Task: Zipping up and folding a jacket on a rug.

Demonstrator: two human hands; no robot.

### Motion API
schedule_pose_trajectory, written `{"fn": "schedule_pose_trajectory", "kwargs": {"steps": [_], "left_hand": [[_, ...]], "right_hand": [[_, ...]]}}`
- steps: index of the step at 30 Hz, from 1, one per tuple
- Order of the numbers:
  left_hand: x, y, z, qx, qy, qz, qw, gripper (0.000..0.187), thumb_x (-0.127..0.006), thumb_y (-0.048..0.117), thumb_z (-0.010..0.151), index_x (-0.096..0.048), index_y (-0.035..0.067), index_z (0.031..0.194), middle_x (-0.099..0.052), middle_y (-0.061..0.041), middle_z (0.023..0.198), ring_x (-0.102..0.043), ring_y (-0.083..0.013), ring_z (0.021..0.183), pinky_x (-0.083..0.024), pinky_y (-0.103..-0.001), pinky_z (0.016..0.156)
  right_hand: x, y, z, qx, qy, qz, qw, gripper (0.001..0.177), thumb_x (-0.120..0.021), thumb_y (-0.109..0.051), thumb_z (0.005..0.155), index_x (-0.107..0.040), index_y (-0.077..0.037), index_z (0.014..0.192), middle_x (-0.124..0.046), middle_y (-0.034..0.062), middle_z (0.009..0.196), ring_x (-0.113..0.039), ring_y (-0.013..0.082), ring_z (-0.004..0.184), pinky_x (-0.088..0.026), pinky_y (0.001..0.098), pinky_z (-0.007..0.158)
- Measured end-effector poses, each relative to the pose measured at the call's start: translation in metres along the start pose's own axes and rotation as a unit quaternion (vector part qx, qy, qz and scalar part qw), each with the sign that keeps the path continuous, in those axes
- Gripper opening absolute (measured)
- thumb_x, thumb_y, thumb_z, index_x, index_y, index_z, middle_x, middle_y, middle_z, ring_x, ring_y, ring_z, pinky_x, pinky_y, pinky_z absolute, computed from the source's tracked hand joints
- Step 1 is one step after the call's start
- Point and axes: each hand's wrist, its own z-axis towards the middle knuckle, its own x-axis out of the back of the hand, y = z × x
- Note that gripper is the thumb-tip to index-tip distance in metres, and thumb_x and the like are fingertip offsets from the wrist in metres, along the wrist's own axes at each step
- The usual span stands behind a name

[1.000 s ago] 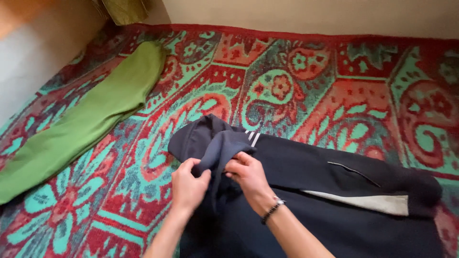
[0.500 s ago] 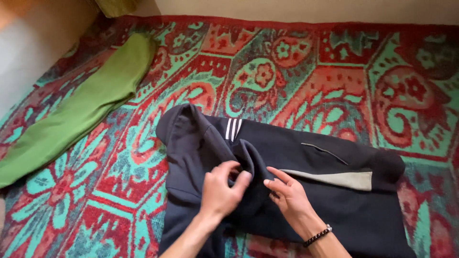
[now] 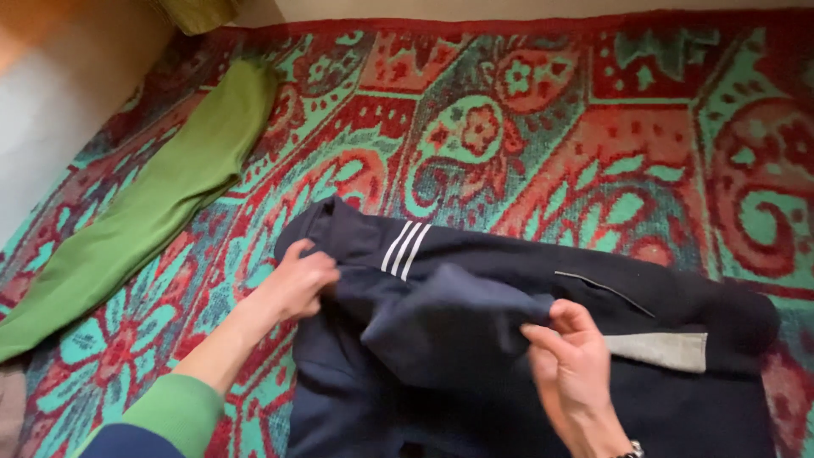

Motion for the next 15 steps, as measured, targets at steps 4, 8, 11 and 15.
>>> {"fn": "schedule_pose_trajectory", "kwargs": {"steps": [4,8,11,15], "left_hand": [[-0.015,0.006,-0.015,0.030,-0.041,-0.038,0.998,0.011,-0.065,0.004,0.069,-0.068,0.014,0.069,-0.070,0.005,0.085,-0.052,-0.0214,0.138,-0.029,-0.055,0.109],[0.016,0.035,0.025,0.251,0.317,-0.202,0.892,0.030,-0.050,0.002,0.067,-0.074,0.014,0.081,-0.075,0.000,0.087,-0.069,-0.0226,0.088,-0.048,-0.040,0.086],[0.016,0.039,0.066,0.232,0.325,-0.206,0.893,0.034,-0.054,0.008,0.084,-0.070,0.009,0.114,-0.069,-0.010,0.120,-0.061,-0.0311,0.115,-0.044,-0.046,0.103],[0.010,0.048,0.099,0.189,-0.004,-0.155,0.970,0.058,-0.021,0.048,0.106,-0.036,0.030,0.159,-0.029,0.001,0.168,-0.020,-0.0214,0.156,-0.005,-0.059,0.121]], "right_hand": [[-0.007,-0.022,0.007,-0.151,0.136,-0.049,0.978,0.081,-0.052,0.021,0.073,-0.044,-0.022,0.141,-0.040,0.0077,0.102,-0.047,0.0166,0.074,-0.043,0.0334,0.077],[-0.012,-0.025,0.008,-0.110,0.076,-0.339,0.931,0.040,-0.066,-0.034,0.088,-0.067,-0.014,0.123,-0.075,0.0094,0.108,-0.068,0.0234,0.098,-0.048,0.0365,0.090],[-0.007,-0.020,0.027,0.214,-0.025,-0.620,0.754,0.051,-0.070,-0.041,0.087,-0.066,-0.014,0.130,-0.073,0.0097,0.118,-0.067,0.0270,0.111,-0.047,0.0418,0.100],[0.003,-0.010,0.044,0.186,-0.150,-0.726,0.645,0.062,-0.046,-0.056,0.096,-0.049,-0.025,0.150,-0.037,0.0001,0.165,-0.023,0.0174,0.157,-0.017,0.0437,0.122]]}}
